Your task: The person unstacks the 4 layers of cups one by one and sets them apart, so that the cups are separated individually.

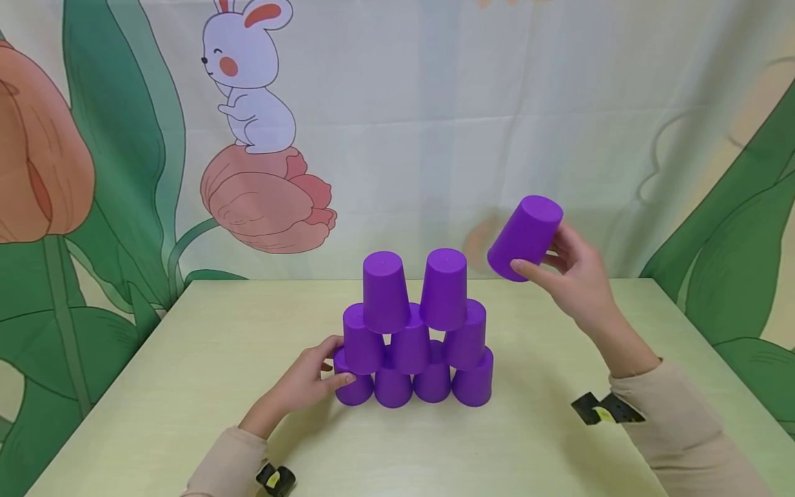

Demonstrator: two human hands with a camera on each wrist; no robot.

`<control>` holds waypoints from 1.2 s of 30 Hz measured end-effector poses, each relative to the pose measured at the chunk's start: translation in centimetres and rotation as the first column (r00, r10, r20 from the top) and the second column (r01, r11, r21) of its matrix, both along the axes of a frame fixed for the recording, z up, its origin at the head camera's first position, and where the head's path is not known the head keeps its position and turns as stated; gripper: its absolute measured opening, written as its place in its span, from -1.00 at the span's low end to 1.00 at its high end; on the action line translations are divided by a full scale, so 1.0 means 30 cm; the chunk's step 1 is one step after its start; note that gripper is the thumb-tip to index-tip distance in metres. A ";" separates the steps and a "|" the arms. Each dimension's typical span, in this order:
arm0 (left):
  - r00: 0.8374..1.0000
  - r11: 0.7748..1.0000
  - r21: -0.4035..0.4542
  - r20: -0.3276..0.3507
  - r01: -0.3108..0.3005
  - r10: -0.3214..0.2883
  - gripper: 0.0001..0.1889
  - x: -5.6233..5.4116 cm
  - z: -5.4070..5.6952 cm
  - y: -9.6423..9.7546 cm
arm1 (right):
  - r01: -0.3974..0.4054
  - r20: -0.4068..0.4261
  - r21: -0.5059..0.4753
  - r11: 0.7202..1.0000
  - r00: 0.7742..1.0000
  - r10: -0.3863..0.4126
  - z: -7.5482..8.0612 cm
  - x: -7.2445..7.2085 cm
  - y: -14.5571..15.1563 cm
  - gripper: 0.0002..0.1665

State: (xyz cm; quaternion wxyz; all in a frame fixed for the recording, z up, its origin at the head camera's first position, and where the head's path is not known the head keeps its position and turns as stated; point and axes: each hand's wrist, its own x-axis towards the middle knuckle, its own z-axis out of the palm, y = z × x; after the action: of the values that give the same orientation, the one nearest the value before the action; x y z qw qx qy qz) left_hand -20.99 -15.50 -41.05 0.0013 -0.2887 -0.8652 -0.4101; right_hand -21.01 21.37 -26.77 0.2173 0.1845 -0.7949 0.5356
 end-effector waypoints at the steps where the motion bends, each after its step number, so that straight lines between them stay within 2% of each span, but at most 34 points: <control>1: 1.000 1.000 0.000 0.000 0.000 0.000 -0.53 0.000 0.000 0.000 | 0.012 0.008 0.005 1.000 1.000 -0.012 -0.008 -0.004 0.003 -0.34; 9: 1.000 1.000 0.007 0.002 0.001 -0.001 -0.53 0.002 0.001 0.000 | 0.079 0.070 0.056 0.995 0.994 -0.083 -0.073 -0.035 0.026 -0.31; 20: 1.000 1.000 0.011 0.028 -0.009 0.009 -0.53 0.004 0.002 0.005 | 0.112 0.150 0.078 0.991 0.981 -0.123 -0.142 -0.069 0.042 -0.29; 30: 0.999 0.999 0.025 0.039 -0.020 0.019 -0.50 0.006 0.002 0.005 | 0.129 0.172 0.111 0.985 0.974 -0.147 -0.205 -0.098 0.057 -0.27; 33: 0.999 0.999 0.013 0.043 -0.032 0.031 -0.52 0.013 0.012 0.012 | 0.138 0.198 0.117 0.983 0.967 -0.160 -0.221 -0.106 0.061 -0.25; 36: 0.999 0.999 0.008 0.040 -0.034 0.033 -0.55 0.033 0.049 0.023 | 0.145 0.221 0.120 0.982 0.961 -0.169 -0.236 -0.114 0.064 -0.23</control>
State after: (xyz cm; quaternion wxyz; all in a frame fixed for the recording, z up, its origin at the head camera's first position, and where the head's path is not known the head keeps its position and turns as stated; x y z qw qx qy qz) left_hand -19.98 -14.81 -39.59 -0.0080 -0.2659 -0.8680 -0.4194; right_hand -24.42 23.29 -33.84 0.1557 0.0684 -0.8532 0.4931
